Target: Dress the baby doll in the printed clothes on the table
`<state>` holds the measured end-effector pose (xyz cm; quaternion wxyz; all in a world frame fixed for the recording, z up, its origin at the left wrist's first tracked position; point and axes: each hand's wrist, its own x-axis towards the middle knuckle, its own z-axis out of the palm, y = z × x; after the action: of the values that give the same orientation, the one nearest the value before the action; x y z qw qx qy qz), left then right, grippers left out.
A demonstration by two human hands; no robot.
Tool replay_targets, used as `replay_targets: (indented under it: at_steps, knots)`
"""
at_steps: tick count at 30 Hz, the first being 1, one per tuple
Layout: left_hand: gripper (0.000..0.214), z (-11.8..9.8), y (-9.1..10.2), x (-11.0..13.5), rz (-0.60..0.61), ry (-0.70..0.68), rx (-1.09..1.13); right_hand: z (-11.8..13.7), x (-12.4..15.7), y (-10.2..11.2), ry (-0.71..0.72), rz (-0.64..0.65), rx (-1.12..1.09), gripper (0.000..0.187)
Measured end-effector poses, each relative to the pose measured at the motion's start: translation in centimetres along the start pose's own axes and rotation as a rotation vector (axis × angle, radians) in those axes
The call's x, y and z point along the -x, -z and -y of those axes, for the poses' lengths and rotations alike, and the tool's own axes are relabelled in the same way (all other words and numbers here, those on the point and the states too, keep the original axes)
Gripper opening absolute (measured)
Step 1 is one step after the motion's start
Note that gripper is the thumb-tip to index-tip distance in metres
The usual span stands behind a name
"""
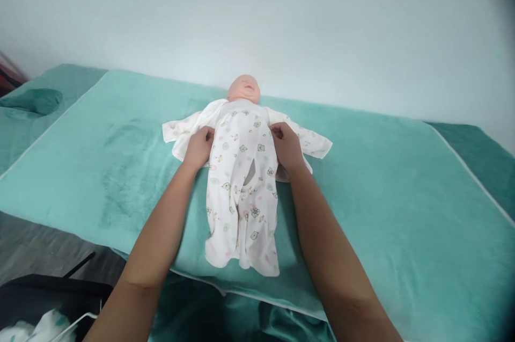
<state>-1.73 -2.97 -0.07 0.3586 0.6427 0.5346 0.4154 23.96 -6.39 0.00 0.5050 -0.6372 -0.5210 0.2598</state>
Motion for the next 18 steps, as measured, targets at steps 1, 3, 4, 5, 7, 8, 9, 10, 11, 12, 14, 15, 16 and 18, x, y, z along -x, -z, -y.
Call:
replay_targets:
  at_steps: [1,3,4,5,7,8,9,10,11,12,14,15,16,18]
  knots:
    - [0.008,0.1,0.3,0.4,0.066,0.018,0.028,-0.2,0.4,0.3,-0.031,0.015,0.004,0.012]
    - [0.021,0.3,0.8,0.9,0.2,0.073,0.118,-0.4,1.1,1.0,-0.092,0.079,-0.002,0.014]
    - [0.027,0.4,1.0,1.1,0.252,0.107,0.171,-0.5,1.4,1.4,-0.113,0.121,-0.022,0.016]
    - [0.031,0.5,1.2,1.2,0.295,0.137,0.221,-0.5,1.7,1.7,-0.125,0.163,-0.055,0.018]
    - [0.033,0.5,1.3,1.3,0.342,0.171,0.309,-0.6,2.1,2.1,-0.138,0.229,-0.146,0.023]
    - [0.033,0.5,1.2,1.4,0.345,0.174,0.347,-0.6,2.3,2.1,-0.15,0.244,-0.196,0.025]
    - [0.032,0.5,1.2,1.4,0.34,0.172,0.38,-0.6,2.4,2.1,-0.171,0.251,-0.247,0.027]
    - [0.031,0.5,1.1,1.5,0.332,0.171,0.41,-0.6,2.5,2.0,-0.199,0.254,-0.295,0.029]
    - [0.031,0.3,1.0,1.5,0.324,0.174,0.437,-0.5,2.5,1.9,-0.228,0.256,-0.338,0.03]
    - [0.03,0.2,0.9,1.6,0.322,0.183,0.464,-0.4,2.6,1.8,-0.255,0.259,-0.378,0.03]
    - [0.028,-0.4,0.7,1.9,0.339,0.223,0.521,-0.2,2.6,1.5,-0.284,0.275,-0.447,0.032]
    - [0.028,-0.7,0.7,2.1,0.35,0.251,0.553,0.0,2.6,1.5,-0.29,0.286,-0.473,0.032]
    - [0.029,-1.0,0.6,2.2,0.357,0.279,0.588,0.1,2.6,1.4,-0.292,0.298,-0.493,0.033]
    - [0.033,-1.5,0.6,2.5,0.366,0.32,0.667,0.2,2.6,1.5,-0.286,0.327,-0.519,0.034]
